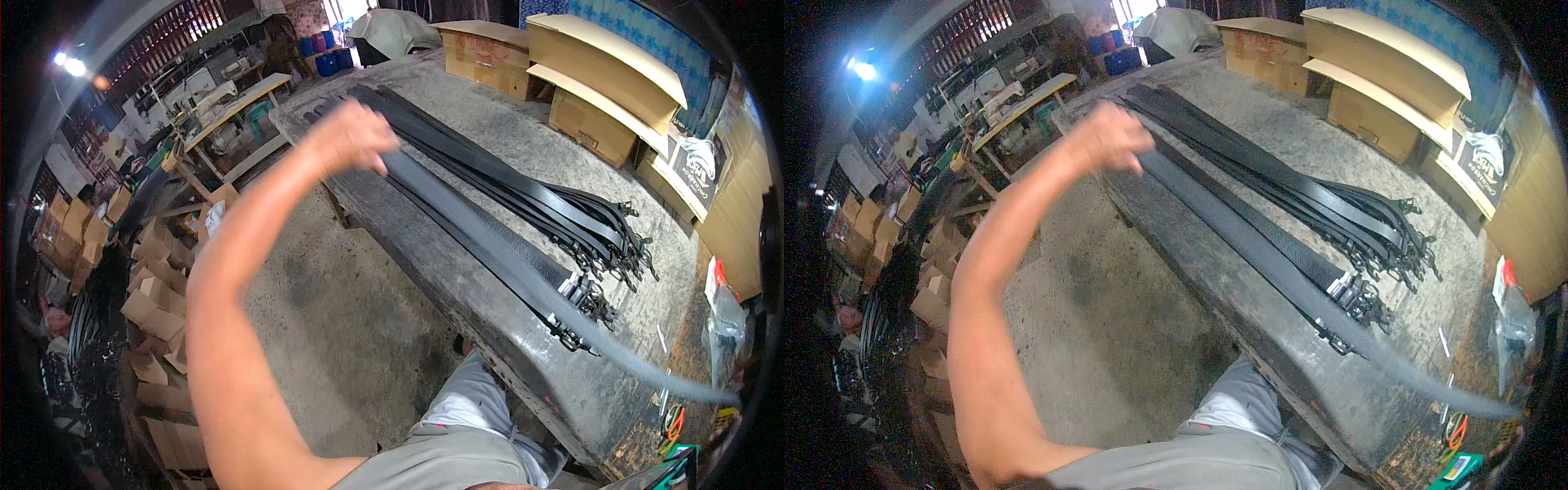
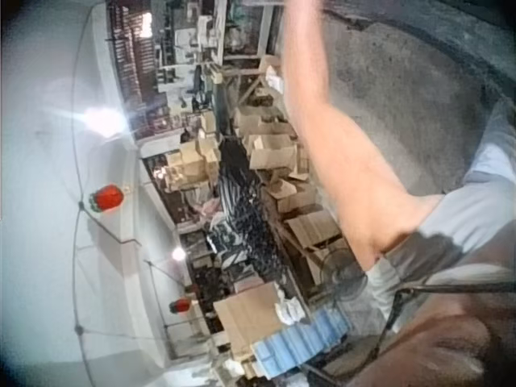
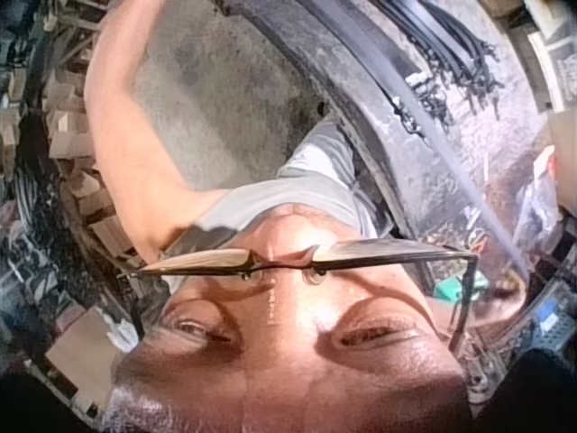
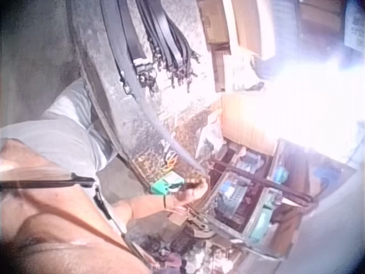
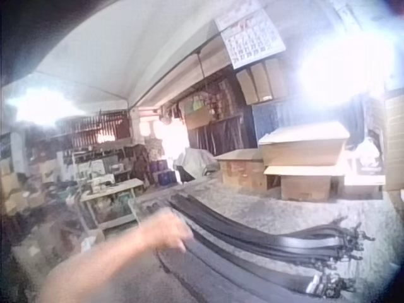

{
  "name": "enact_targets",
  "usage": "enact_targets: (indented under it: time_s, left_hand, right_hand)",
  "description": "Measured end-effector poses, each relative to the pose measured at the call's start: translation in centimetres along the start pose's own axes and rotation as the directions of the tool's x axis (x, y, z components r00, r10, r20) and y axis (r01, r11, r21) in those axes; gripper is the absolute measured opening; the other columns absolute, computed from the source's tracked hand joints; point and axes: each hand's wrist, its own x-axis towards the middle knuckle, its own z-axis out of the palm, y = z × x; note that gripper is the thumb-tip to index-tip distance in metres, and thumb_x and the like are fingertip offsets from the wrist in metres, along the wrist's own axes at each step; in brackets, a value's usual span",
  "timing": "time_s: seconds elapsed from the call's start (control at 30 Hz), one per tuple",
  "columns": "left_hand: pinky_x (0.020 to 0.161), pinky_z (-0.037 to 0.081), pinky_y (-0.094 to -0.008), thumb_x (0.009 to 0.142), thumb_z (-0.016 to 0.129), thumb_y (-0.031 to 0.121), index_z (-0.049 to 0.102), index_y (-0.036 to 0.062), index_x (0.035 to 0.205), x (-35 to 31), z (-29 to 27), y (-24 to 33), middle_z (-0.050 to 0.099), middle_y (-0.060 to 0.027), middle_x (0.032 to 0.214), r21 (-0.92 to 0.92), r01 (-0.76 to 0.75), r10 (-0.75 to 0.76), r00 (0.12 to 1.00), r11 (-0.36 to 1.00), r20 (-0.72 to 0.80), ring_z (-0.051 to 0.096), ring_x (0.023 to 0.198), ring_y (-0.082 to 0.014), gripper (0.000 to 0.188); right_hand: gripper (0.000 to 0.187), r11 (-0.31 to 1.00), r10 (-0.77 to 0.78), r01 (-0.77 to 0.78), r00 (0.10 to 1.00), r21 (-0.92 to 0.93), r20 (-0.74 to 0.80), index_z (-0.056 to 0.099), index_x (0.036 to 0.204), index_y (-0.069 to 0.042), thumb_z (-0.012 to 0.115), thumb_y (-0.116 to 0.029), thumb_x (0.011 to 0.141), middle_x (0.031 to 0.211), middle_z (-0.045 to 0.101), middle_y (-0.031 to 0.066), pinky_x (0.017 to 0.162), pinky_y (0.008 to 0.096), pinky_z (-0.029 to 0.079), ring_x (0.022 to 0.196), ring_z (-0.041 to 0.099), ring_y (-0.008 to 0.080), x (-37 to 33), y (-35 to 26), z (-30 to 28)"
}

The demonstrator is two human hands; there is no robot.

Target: Assembling and finishing leather belts by attaching hardware and labels.

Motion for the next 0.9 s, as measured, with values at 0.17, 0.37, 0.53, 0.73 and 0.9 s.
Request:
enact_targets:
  time_s: [0.17,0.37,0.53,0.73,0.9]
  left_hand:
    - [0.101,0.033,-0.0609,0.075,0.076,0.043,0.042,0.0232,0.139,-0.1,3.3,-6.8,0.047,-0.0098,0.137,0.4,0.706,-0.757,0.652,0.584,-0.046,0.04,0.129,-0.033,0.075]
    - [0.108,0.028,-0.0611,0.073,0.077,0.045,0.039,0.0213,0.145,5.0,9.9,10.5,0.036,-0.0146,0.149,-0.223,0.397,-0.373,0.917,0.89,0.143,0.032,0.138,-0.0358,0.085]
    - [0.111,0.024,-0.0595,0.079,0.072,0.045,0.029,0.0224,0.15,7.4,12.1,23.3,0.026,-0.0159,0.154,-0.565,0.289,-0.238,0.957,0.773,0.165,0.022,0.144,-0.0356,0.086]
    - [0.109,0.025,-0.0615,0.082,0.069,0.041,0.03,0.0144,0.148,11.8,13.7,27.9,0.035,-0.0158,0.149,-0.693,0.175,-0.238,0.971,0.699,0.004,0.029,0.14,-0.0355,0.082]
    - [0.105,0.03,-0.0569,0.08,0.072,0.03,0.043,0.02,0.141,12.7,15.0,29.3,0.054,-0.0051,0.13,-0.661,0.11,-0.188,0.981,0.743,-0.047,0.047,0.126,-0.0256,0.069]
  right_hand:
    - [0.017,0.926,-0.231,0.361,0.776,-0.113,0.587,0.058,0.106,-0.005,0.056,-0.018,0.095,0.076,0.046,-0.0056,0.051,0.021,0.028,0.062,0.035,0.0029,-9.9,-3.6,16.0]
    - [0.041,0.667,-0.366,0.729,0.501,-0.154,0.784,0.054,0.091,-0.001,0.073,-0.035,0.08,0.075,0.06,0.0199,0.065,0.0466,0.046,0.072,0.059,0.0399,-20.9,0.5,32.8]
    - [0.044,0.609,-0.25,0.76,0.454,-0.226,0.855,0.054,0.094,-0.001,0.074,-0.037,0.079,0.081,0.063,0.0214,0.068,0.0488,0.048,0.08,0.063,0.0415,-21.5,3.9,32.4]
    - [0.044,0.588,-0.173,0.779,0.384,-0.217,0.907,0.057,0.1,-0.002,0.076,-0.034,0.077,0.086,0.065,0.0188,0.069,0.0461,0.05,0.082,0.064,0.0384,-20.8,4.3,30.8]
    - [0.05,0.537,-0.242,0.836,0.283,-0.115,0.928,0.057,0.103,-0.004,0.079,-0.036,0.071,0.091,0.064,0.0172,0.072,0.0447,0.051,0.087,0.064,0.036,-19.4,7.1,30.8]
